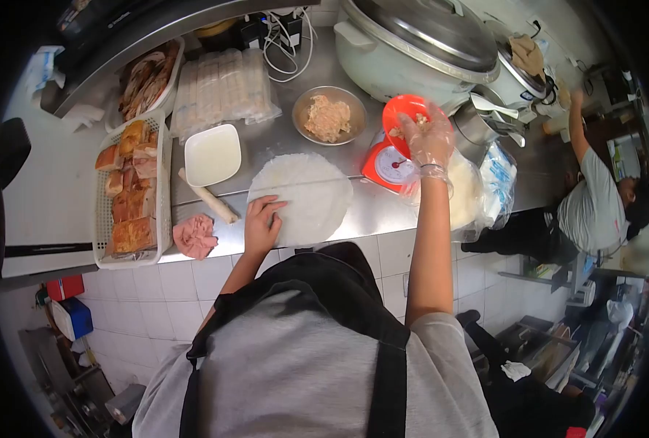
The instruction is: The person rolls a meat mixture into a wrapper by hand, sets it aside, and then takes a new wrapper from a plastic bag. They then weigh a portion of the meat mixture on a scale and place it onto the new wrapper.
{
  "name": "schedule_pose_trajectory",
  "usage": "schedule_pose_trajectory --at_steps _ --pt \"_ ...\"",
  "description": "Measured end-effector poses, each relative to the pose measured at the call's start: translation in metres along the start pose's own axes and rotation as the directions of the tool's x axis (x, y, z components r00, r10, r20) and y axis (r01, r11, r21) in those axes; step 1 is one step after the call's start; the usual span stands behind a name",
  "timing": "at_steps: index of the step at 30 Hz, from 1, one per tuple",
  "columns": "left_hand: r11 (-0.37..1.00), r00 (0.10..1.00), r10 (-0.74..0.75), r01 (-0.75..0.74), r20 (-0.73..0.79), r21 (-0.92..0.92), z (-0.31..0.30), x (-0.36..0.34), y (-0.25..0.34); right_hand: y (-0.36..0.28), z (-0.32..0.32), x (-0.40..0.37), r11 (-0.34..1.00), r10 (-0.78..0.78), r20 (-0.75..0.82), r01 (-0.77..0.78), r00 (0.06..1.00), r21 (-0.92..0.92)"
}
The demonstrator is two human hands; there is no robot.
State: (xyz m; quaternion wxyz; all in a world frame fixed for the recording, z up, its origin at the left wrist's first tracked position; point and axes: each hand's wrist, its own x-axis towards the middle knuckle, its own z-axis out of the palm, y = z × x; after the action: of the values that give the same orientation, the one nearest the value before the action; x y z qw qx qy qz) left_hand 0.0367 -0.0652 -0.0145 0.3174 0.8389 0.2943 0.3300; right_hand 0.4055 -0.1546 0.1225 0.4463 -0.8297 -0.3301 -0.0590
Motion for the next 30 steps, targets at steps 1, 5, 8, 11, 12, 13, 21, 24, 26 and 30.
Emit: schedule_pose_trajectory --at_steps 1,5,8,11,12,13,21,24,26,30 --pt "1.0 1.0 0.008 -0.008 0.015 0.006 -0.001 0.002 -0.001 0.008 0.002 -0.002 0.999 0.036 0.049 -0.036 0.998 0.011" --pt "1.0 0.999 -0.003 0.004 0.047 -0.015 -0.003 0.007 -0.001 -0.06 -0.004 -0.017 0.956 0.166 0.16 -0.12 0.973 -0.267" --pt "1.0 0.999 0.005 -0.006 0.049 0.031 -0.002 0.009 0.0 -0.053 0.007 -0.024 0.951 0.016 0.165 0.036 0.986 -0.308" --pt "0.999 0.998 0.019 -0.021 0.059 0.046 -0.004 0.013 0.0 -0.036 0.019 -0.033 0.932 -0.095 0.145 0.139 0.985 -0.333" --pt "0.999 0.998 0.012 -0.016 0.068 0.049 -0.005 0.014 0.0 -0.034 0.021 -0.033 0.927 -0.134 0.13 0.171 0.982 -0.335" --pt "0.999 0.997 0.009 -0.013 0.077 0.051 -0.007 0.016 0.0 -0.031 0.023 -0.031 0.956 -0.101 0.127 0.131 0.987 -0.261" --pt "0.993 0.994 -0.017 0.005 0.107 0.117 -0.01 0.017 0.005 -0.01 -0.012 0.011 0.414 0.38 0.16 -0.323 0.911 0.851" --pt "0.983 0.994 -0.037 0.018 0.104 0.185 -0.014 0.02 0.004 0.01 -0.011 0.035 0.555 0.394 0.211 -0.415 0.894 0.721" --pt "0.97 0.994 -0.061 0.037 0.091 0.239 -0.014 0.025 0.005 0.007 -0.005 0.035 0.896 0.307 0.12 -0.329 0.944 0.297" --pt "0.991 0.985 0.057 -0.076 0.166 0.111 0.014 0.043 0.022 -0.012 0.009 0.026 0.996 0.002 0.275 0.024 0.961 -0.089"
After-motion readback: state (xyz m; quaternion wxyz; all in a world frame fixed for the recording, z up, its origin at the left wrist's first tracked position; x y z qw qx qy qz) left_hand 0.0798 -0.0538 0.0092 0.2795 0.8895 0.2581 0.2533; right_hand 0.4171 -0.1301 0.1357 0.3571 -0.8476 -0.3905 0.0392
